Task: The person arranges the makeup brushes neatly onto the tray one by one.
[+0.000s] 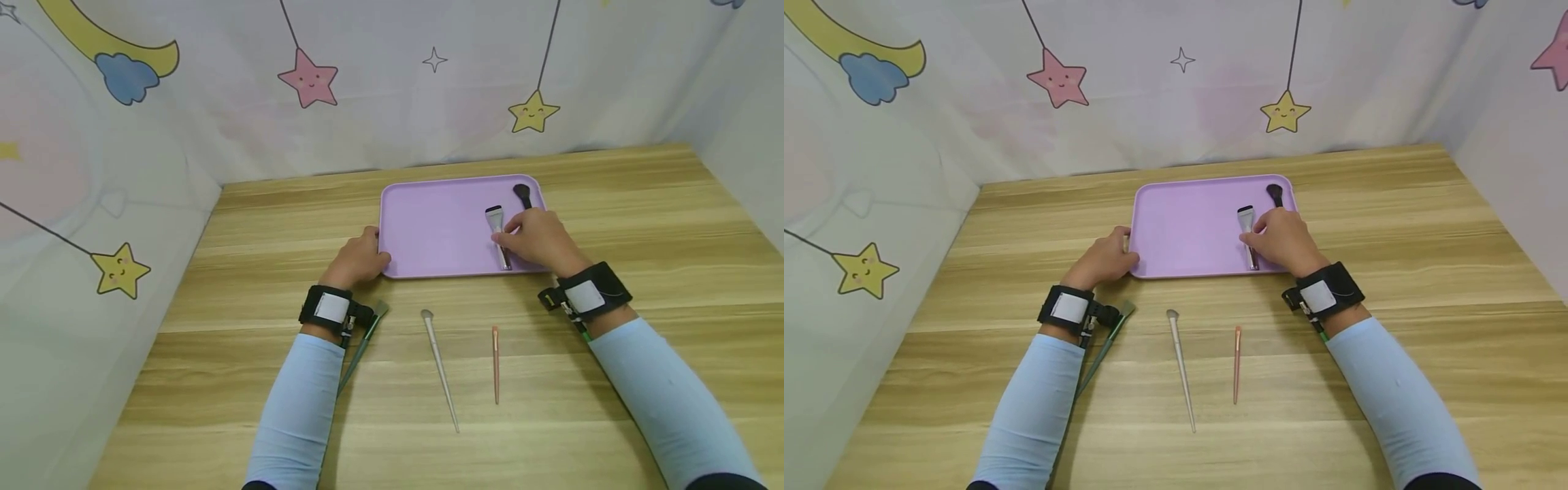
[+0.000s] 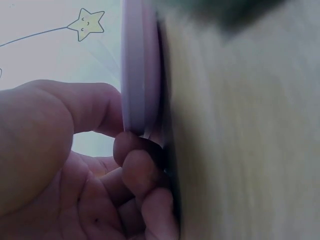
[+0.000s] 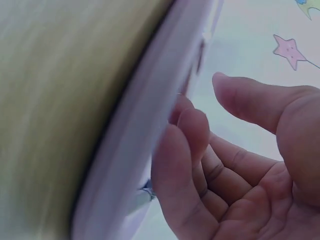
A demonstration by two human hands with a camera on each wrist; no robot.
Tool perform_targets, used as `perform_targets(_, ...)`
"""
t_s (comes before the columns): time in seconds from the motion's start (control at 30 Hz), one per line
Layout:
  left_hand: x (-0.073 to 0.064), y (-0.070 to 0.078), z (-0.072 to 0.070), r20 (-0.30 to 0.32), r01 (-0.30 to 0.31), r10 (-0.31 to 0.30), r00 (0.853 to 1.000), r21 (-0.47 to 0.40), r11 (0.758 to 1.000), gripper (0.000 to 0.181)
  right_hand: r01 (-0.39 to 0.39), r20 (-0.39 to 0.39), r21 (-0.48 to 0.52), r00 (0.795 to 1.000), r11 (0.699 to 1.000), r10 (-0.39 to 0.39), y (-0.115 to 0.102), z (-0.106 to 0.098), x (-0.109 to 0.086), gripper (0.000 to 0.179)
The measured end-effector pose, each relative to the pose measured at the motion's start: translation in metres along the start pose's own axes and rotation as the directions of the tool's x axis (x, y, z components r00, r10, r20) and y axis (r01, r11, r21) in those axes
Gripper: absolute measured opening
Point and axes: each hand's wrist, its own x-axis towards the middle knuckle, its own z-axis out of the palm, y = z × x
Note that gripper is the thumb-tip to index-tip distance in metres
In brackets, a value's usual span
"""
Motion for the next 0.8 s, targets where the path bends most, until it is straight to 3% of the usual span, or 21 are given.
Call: perform_targets(0.8, -0.002, 0.001, -0.002, 0.012, -0.002, 0.002, 1.000, -0.004, 1.000, 0.065, 0.064, 0.018, -0.021, 0.998, 0.998, -0.064, -0.011, -0.013, -0.020, 0.036)
